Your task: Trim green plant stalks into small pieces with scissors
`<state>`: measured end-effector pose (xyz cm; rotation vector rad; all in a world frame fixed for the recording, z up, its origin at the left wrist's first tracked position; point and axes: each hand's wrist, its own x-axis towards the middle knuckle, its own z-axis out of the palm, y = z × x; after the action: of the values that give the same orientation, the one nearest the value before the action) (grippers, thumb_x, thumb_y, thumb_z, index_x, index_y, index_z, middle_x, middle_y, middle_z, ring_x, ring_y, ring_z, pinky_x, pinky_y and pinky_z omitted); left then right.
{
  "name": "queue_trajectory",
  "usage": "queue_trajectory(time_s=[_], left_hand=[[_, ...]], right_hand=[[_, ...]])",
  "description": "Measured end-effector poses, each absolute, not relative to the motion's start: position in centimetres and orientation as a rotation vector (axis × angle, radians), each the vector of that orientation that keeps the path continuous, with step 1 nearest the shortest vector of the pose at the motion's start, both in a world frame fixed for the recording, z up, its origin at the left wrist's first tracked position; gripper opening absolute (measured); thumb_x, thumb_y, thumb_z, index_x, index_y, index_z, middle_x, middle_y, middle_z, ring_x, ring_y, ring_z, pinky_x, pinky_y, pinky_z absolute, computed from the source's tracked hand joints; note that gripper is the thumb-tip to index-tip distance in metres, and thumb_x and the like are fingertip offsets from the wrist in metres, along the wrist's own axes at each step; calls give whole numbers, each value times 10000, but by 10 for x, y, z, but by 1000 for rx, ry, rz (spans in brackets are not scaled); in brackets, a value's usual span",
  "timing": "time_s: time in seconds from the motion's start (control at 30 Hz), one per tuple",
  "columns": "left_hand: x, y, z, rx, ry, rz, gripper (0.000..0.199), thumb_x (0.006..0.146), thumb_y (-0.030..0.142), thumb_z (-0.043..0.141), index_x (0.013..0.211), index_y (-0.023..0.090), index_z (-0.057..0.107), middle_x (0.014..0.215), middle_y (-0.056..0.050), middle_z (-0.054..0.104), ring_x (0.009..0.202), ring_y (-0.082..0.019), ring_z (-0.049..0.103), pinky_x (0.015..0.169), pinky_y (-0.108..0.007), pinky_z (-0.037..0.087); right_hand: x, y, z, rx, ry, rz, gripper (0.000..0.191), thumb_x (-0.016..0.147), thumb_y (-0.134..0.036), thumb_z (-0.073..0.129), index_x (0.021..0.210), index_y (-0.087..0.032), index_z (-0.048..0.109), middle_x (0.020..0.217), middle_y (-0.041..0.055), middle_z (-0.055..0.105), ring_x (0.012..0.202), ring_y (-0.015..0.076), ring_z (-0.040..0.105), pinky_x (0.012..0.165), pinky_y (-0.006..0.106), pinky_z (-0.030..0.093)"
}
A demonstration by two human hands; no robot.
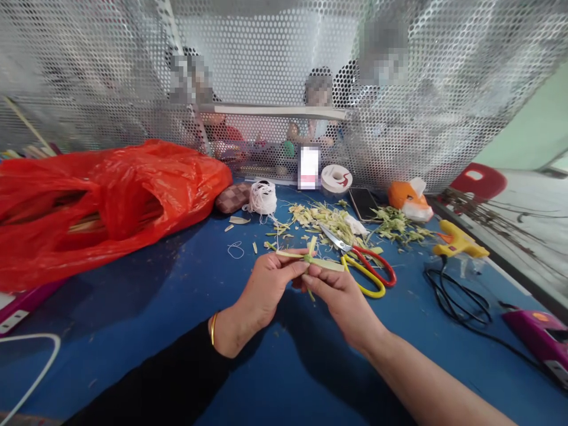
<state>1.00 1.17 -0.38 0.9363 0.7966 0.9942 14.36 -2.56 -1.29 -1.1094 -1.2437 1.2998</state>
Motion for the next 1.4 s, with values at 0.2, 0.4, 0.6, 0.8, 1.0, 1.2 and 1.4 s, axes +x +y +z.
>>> queue_trajectory(time_s=[0.2,0.4,0.6,0.8,1.0,1.2,1.4], left_hand=[[10,10,-1,851,777,992,297,644,179,777,925,105,717,667,-36,704,541,-130,599,543,-254,469],[10,9,1,819,840,999,324,621,168,782,932,97,727,693,-41,703,605,-134,606,592,-251,459],[10,10,-2,785,846,986,323,607,167,786,917,103,722,681,-34,690,612,-136,605,600,-250,446],[5,18,-1,832,833,915,232,654,207,753,872,132,723,664,-21,679,579,-124,594,590,-247,457],[3,21,3,969,860,953,227,692,199,708,915,170,735,722,14,656,664,-101,587,704,-237,469],[8,18,0,1199,980,950,234,728,250,715,940,153,693,625,22,622,559,-108,551,572,-237,451],[8,16,1,1350,1057,949,160,777,251,653,890,149,704,598,19,606,477,-99,515,451,-214,378]], right_hand=[[146,-26,-15,-1164,-1375,1175,299,838,-374,595,615,-176,616,696,18,566,689,156,464,665,293,369],[145,-26,-13,-1162,-1435,1115,298,849,-353,574,607,-180,595,680,15,557,682,155,468,646,284,378],[142,-27,-9,-1177,-1443,1099,277,833,-356,570,614,-188,587,660,11,539,654,154,466,616,277,381],[146,-23,-11,-1242,-1498,1111,276,846,-390,579,673,-177,615,671,-7,555,668,145,483,671,278,394],[155,-21,1,-1252,-1418,1122,353,834,-482,590,649,-181,581,607,9,584,605,147,504,591,269,401],[153,-22,-9,-1259,-1495,1017,360,898,-374,521,584,-196,519,592,1,544,641,152,508,623,274,408],[151,-29,-8,-1287,-1626,835,320,921,-278,478,612,-203,447,586,-36,438,575,120,400,559,256,327]])
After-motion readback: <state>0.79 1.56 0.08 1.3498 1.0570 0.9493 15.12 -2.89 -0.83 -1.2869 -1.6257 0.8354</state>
